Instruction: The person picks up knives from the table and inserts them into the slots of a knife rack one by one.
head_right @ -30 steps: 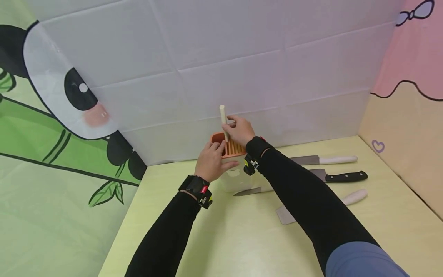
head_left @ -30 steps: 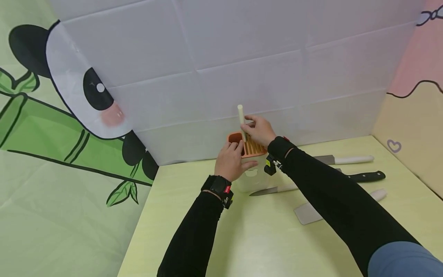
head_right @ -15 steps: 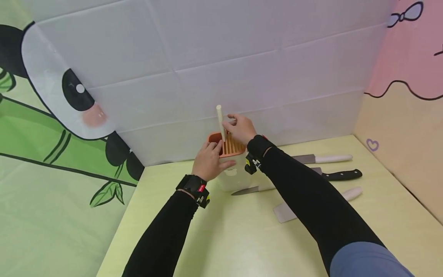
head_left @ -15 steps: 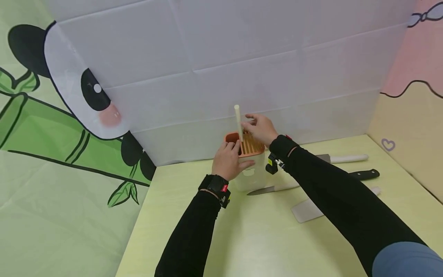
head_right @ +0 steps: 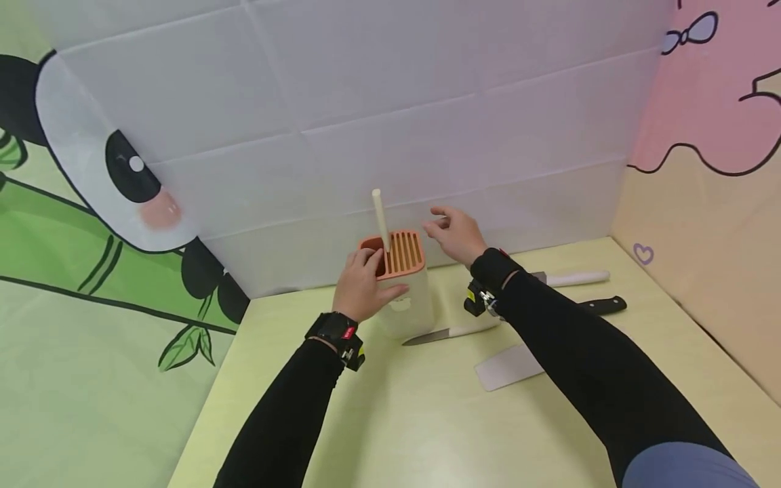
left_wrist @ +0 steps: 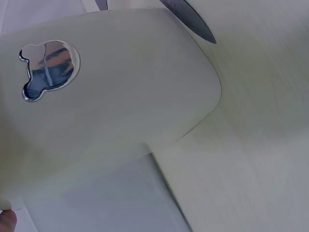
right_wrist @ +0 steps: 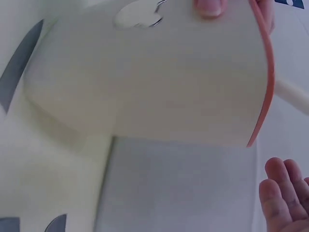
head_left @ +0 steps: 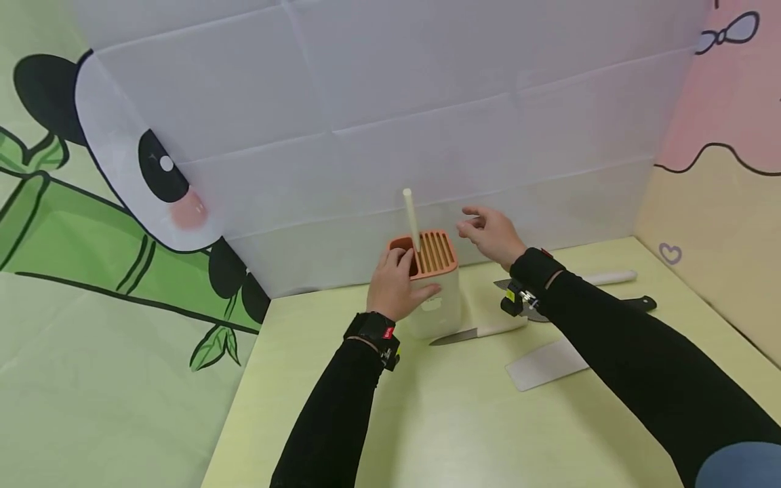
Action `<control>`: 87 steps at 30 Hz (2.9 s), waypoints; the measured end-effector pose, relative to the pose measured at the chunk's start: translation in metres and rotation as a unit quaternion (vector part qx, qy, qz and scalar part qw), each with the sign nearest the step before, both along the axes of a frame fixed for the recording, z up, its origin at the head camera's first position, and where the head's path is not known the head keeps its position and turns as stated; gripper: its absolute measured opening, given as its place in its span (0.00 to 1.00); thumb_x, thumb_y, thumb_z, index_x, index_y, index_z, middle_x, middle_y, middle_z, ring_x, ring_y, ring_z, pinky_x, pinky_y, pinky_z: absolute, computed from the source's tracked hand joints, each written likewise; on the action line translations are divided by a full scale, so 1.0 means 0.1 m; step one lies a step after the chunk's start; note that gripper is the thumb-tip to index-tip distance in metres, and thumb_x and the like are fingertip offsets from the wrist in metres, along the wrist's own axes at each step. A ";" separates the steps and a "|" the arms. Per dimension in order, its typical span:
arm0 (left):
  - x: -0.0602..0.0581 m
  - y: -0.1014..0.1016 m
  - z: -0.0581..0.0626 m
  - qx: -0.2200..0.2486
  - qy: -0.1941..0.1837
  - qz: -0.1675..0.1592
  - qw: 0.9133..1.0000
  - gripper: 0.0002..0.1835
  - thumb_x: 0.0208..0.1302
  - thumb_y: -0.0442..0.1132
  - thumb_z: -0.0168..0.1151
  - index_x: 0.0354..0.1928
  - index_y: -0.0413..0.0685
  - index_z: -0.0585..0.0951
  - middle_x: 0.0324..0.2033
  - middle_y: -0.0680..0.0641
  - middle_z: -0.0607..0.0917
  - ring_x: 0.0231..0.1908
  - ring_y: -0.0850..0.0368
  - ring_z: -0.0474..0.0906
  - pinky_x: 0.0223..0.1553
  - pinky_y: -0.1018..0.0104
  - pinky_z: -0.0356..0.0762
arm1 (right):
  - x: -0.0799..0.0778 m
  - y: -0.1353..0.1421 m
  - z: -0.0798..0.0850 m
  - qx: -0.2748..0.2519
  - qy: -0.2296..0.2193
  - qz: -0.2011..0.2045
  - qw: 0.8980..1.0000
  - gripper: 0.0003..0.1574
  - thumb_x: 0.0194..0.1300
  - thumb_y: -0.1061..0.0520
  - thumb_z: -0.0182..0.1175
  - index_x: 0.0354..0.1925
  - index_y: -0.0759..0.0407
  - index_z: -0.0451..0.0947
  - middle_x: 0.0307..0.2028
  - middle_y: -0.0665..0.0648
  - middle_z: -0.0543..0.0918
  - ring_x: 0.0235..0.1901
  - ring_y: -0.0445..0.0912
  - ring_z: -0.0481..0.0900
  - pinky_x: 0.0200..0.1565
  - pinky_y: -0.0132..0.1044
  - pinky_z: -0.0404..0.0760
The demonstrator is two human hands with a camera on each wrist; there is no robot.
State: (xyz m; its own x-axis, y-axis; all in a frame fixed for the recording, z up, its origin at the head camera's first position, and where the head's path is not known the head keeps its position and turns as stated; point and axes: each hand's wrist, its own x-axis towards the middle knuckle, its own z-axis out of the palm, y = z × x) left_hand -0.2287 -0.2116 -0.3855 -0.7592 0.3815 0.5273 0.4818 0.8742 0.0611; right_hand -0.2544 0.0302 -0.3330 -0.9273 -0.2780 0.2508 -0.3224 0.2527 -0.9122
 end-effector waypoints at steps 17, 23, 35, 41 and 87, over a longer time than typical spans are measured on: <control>0.37 -0.21 0.02 0.031 0.026 -0.029 0.999 0.51 0.51 0.68 0.61 0.68 0.40 0.59 0.62 0.37 0.65 0.63 0.45 0.56 0.62 0.49 0.60 | 0.15 0.68 -0.37 0.075 0.029 -0.067 0.995 0.34 0.70 0.45 0.52 0.66 0.60 0.60 0.51 0.65 0.75 0.51 0.53 0.71 0.54 0.48 0.70; 0.54 -0.25 -0.10 0.048 0.030 -0.032 0.998 0.52 0.51 0.67 0.62 0.69 0.41 0.57 0.62 0.38 0.64 0.61 0.46 0.58 0.59 0.49 0.64 | 0.23 0.83 -0.58 0.105 0.042 -0.068 0.991 0.32 0.69 0.44 0.52 0.63 0.60 0.64 0.50 0.65 0.75 0.49 0.53 0.72 0.52 0.47 0.71; 0.84 -0.18 -0.40 -0.016 0.054 -0.071 0.996 0.51 0.51 0.65 0.64 0.68 0.41 0.58 0.56 0.41 0.70 0.57 0.47 0.64 0.57 0.54 0.68 | 0.50 0.91 -1.07 0.267 0.098 0.005 0.959 0.21 0.64 0.49 0.60 0.51 0.60 0.76 0.46 0.60 0.81 0.45 0.54 0.76 0.46 0.47 0.76; 0.87 -0.11 -0.51 -0.008 0.049 -0.105 0.993 0.48 0.52 0.62 0.65 0.67 0.40 0.61 0.57 0.40 0.70 0.59 0.48 0.64 0.57 0.55 0.69 | 0.53 0.81 -1.24 0.333 0.125 0.031 0.934 0.24 0.60 0.49 0.64 0.51 0.61 0.77 0.47 0.60 0.81 0.46 0.54 0.78 0.46 0.48 0.77; 0.96 0.12 -0.97 0.032 -0.026 -0.102 0.994 0.34 0.57 0.57 0.63 0.60 0.44 0.71 0.52 0.47 0.74 0.53 0.56 0.67 0.52 0.60 0.73 | 0.52 0.49 -1.70 0.445 0.287 0.058 0.846 0.12 0.53 0.62 0.68 0.38 0.55 0.80 0.32 0.53 0.83 0.33 0.47 0.80 0.38 0.44 0.81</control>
